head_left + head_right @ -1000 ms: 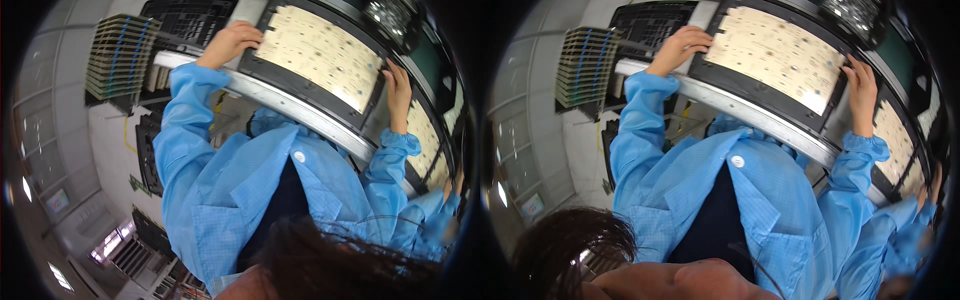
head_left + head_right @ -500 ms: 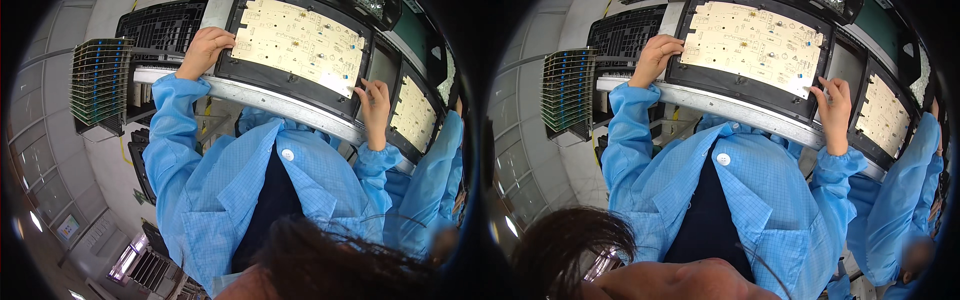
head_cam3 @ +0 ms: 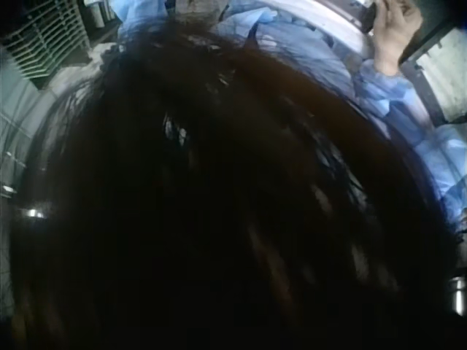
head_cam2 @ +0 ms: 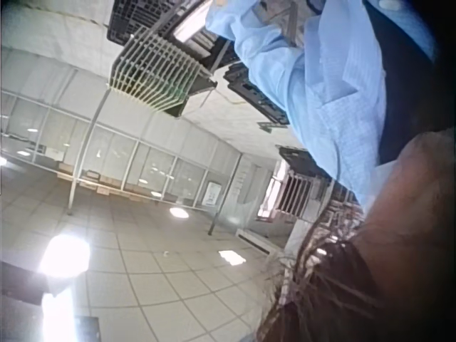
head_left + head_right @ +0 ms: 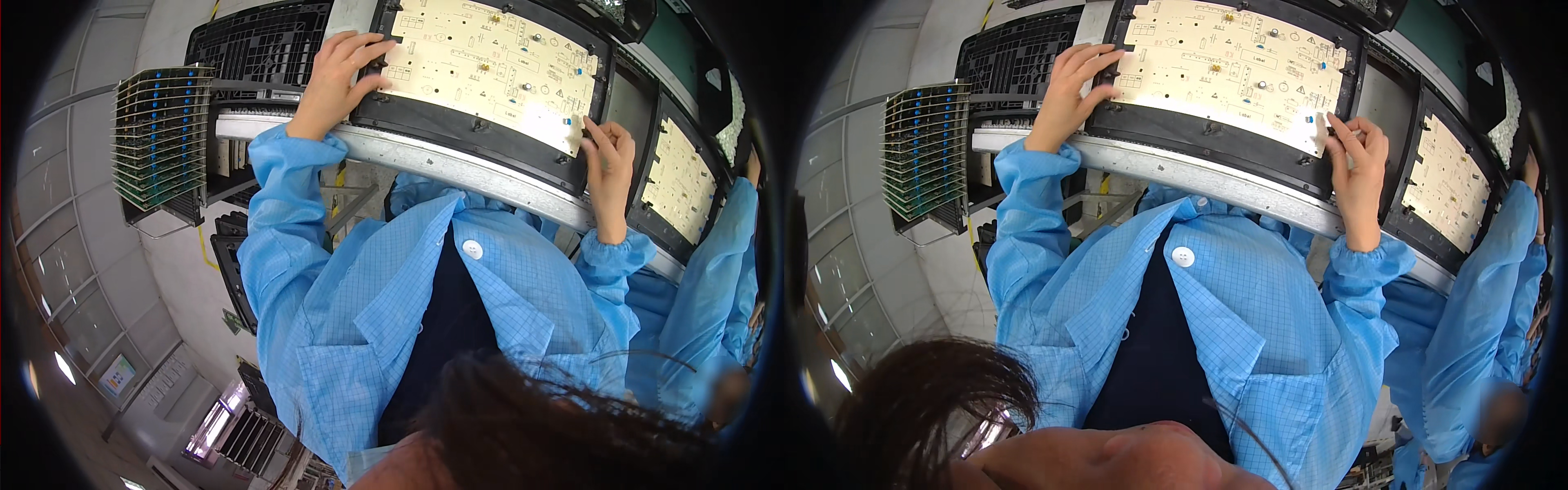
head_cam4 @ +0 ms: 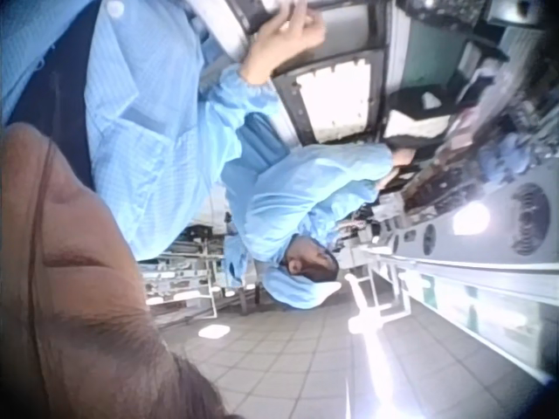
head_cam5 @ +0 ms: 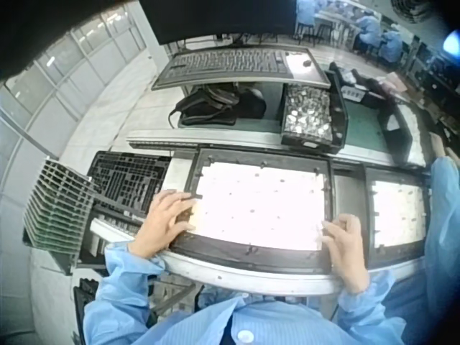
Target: The recorder is manually assembling LED panels into a frame at a manufacturing workstation.
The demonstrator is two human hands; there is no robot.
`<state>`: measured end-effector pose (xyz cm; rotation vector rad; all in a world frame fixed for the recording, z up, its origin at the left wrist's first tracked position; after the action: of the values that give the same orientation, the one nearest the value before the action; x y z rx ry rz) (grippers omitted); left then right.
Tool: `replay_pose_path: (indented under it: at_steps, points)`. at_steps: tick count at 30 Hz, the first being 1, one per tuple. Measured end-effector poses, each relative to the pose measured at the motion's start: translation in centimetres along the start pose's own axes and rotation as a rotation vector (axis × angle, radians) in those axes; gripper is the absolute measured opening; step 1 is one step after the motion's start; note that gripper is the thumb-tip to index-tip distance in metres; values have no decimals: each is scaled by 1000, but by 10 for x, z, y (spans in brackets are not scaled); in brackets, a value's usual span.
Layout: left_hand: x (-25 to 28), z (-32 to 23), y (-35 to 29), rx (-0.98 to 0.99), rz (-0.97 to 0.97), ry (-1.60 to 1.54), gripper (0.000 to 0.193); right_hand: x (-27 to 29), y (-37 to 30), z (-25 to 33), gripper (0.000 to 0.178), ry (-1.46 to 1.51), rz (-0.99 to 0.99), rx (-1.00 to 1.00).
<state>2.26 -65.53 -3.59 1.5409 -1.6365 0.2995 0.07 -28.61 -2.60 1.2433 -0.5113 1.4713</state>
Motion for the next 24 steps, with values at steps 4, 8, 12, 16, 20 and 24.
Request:
replay_pose_path:
  at_steps: [4,8,12,16,20,24]
  points:
    - [1,-8,-17,25,183,-82,28,-3,-9,33,23,81,175,145]
    - [-1,-9,-19,26,218,-112,13,-17,-20,53,17,-92,148,305]
    - [-9,-5,-20,29,280,-127,17,-29,-27,22,17,-272,175,-208]
    - [-9,-4,-18,-35,261,-130,15,-10,-9,55,18,-408,-22,-63]
    - [-20,-25,3,-150,497,96,14,-38,10,121,21,6,129,335]
    - [-29,-34,13,-191,600,181,22,-71,15,145,17,4,168,484]
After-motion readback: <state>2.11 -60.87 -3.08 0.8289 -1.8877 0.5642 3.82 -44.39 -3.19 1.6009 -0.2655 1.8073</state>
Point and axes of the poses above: each hand's wrist, its own y-axis towards the middle knuckle, its own x-axis out of the back of the hand, z = x × y, the point moved 9 cm from there along y, towards the middle knuckle, and after that the axes turned 13 degrees about -y, right-handed, at the moved point
